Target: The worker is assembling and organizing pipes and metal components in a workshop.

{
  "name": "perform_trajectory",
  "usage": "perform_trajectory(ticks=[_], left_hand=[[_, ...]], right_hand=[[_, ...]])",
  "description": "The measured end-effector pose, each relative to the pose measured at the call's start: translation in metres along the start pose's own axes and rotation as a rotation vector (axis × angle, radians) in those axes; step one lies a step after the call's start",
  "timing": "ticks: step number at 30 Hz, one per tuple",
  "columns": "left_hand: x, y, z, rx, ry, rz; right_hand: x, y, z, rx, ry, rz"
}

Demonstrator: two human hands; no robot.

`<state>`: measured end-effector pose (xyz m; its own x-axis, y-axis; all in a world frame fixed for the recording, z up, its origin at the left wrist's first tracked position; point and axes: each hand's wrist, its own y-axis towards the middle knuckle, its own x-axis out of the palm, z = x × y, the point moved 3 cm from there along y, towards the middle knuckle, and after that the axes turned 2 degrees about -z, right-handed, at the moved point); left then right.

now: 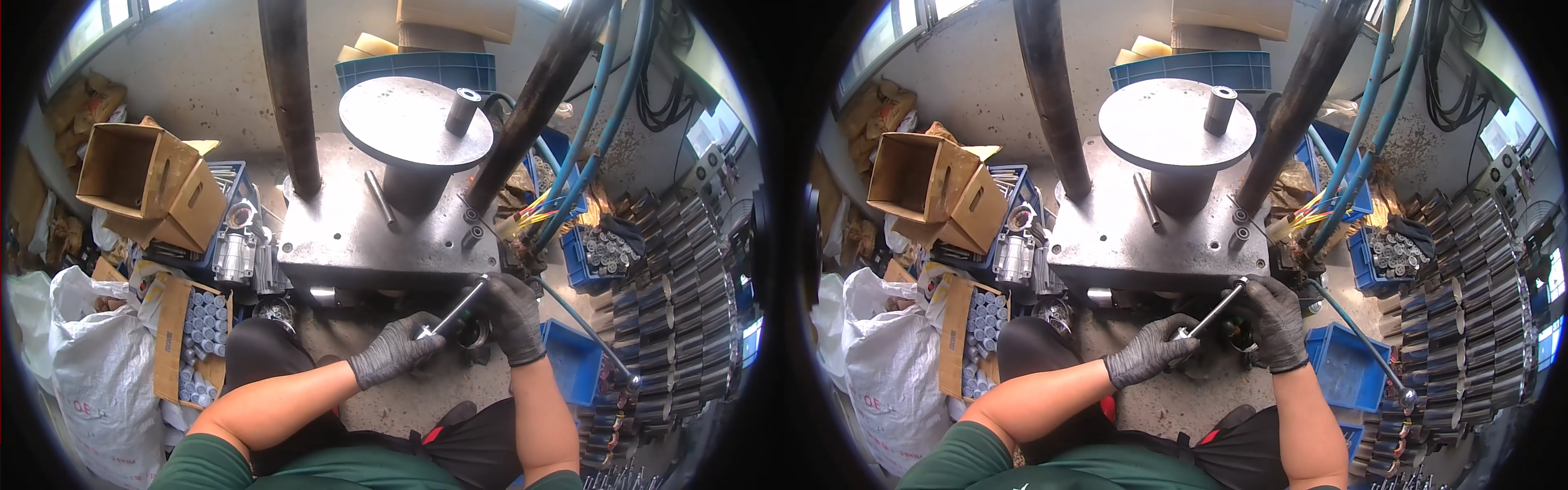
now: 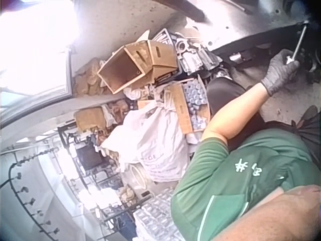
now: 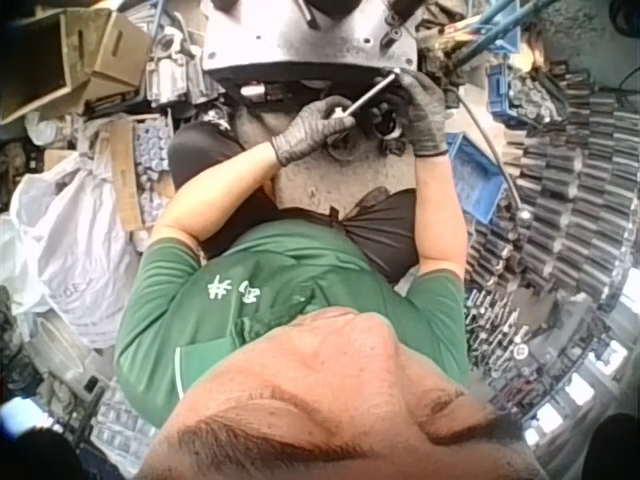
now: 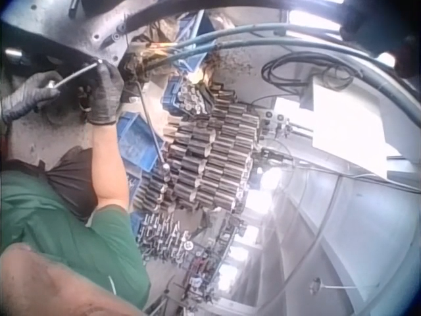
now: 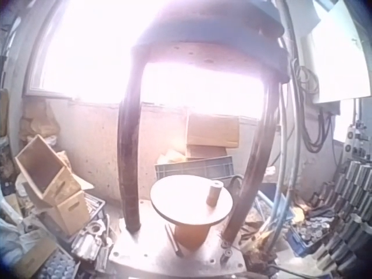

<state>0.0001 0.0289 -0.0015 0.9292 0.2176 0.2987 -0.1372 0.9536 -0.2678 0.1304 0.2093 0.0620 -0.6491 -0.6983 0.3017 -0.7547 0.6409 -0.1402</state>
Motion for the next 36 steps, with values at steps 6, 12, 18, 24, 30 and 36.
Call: perform_trajectory(ticks=[6,12,18,24,30,36], left_hand=[[-0.004,0.000,0.009,0.059,0.349,0.018],[-0.004,-0.003,0.021,0.093,0.463,-0.047],[-0.007,-0.007,0.029,0.126,0.699,-0.054],[-0.011,-0.008,0.027,0.283,0.801,-0.043],[-0.020,-0.011,0.023,0.180,0.839,-0.040],[-0.022,-0.016,0.025,0.196,0.913,-0.053]], right_hand=[[-0.020,-0.011,-0.019,0.015,-0.243,-0.032],[-0.028,-0.021,-0.031,-0.017,-0.384,-0.067],[-0.034,-0.030,-0.040,-0.001,-0.368,-0.178],[-0.029,-0.030,-0.030,-0.013,-0.477,-0.279],[-0.023,-0.029,-0.018,0.130,-0.425,-0.171],[-0.019,-0.032,-0.022,0.085,-0.564,-0.247]])
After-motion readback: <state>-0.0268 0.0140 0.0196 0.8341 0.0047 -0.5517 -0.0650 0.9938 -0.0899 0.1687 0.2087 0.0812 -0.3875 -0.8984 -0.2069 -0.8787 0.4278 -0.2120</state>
